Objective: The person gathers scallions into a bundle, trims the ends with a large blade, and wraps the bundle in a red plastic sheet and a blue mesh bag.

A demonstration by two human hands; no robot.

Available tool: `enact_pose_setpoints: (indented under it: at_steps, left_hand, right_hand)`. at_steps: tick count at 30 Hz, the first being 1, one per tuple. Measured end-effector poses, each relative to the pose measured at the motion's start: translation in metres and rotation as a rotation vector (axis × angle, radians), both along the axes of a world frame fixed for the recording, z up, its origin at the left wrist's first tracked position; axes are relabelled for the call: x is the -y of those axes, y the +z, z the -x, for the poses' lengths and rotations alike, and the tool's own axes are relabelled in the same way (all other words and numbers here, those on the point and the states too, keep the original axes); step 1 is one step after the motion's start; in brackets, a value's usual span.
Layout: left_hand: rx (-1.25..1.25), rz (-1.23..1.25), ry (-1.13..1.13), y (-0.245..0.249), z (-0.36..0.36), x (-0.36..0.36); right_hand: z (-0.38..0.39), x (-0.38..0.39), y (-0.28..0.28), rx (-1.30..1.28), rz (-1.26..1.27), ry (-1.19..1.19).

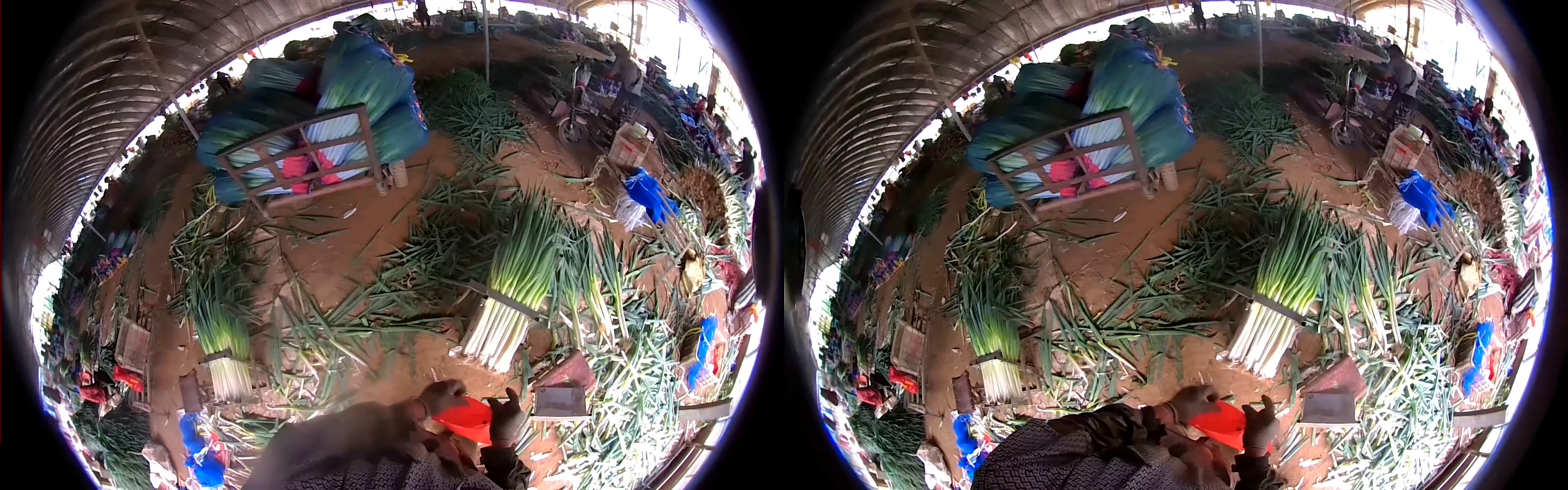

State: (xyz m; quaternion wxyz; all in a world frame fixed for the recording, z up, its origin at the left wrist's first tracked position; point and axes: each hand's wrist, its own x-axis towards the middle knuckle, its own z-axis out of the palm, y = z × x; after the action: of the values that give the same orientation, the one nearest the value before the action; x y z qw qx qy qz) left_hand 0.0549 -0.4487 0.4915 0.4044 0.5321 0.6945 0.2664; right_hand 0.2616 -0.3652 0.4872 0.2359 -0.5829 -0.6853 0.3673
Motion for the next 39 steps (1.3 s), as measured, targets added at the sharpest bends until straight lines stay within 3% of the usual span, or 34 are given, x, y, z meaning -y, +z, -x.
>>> enact_pose_setpoints:
  at_steps: [6, 10, 13, 19, 22, 26, 30, 33, 36, 37, 38, 39]
  left_hand:
    - [0.654, 0.137, -0.124, -0.013, -0.042, -0.022]
    - [0.567, 0.226, -0.041, -0.010, -0.048, -0.017]
    - [0.550, 0.244, 0.001, 0.000, -0.045, -0.013]
    - [0.495, 0.162, 0.022, -0.010, -0.038, 0.000]
    - [0.555, 0.035, 0.128, -0.015, -0.035, 0.012]
    - [0.650, 0.108, 0.300, -0.034, -0.008, 0.028]
    - [0.747, 0.088, 0.541, -0.040, 0.035, 0.043]
    - [0.832, 0.029, 0.707, -0.052, 0.075, 0.055]
    - [0.682, -0.046, 0.846, -0.056, 0.096, 0.052]
    - [0.550, -0.083, 0.754, -0.036, 0.094, 0.045]
    - [0.417, -0.136, 0.661, -0.012, 0.087, 0.039]
    - [0.466, -0.162, 0.617, -0.004, 0.074, 0.037]
  right_hand:
    - [0.016, -0.006, 0.008, -0.198, -0.002, 0.152]
    - [0.007, 0.003, 0.009, -0.357, 0.172, 0.068]
    - [-0.001, 0.007, -0.007, -0.380, 0.105, 0.150]
    - [0.003, 0.025, -0.001, -0.438, 0.324, -0.021]
    - [-0.001, 0.030, -0.023, -0.458, 0.291, -0.092]
    - [-0.028, 0.027, -0.039, -0.411, 0.208, -0.239]
    - [-0.059, 0.013, -0.043, -0.540, 0.134, -0.450]
    - [-0.077, 0.000, -0.041, -0.384, -0.030, -0.388]
    - [-0.055, -0.001, 0.008, -0.418, -0.049, -0.304]
    - [-0.055, -0.006, 0.002, -0.255, -0.219, -0.195]
    - [-0.049, -0.008, 0.000, -0.204, -0.173, -0.182]
    - [-0.036, -0.004, 0.000, -0.310, -0.167, -0.165]
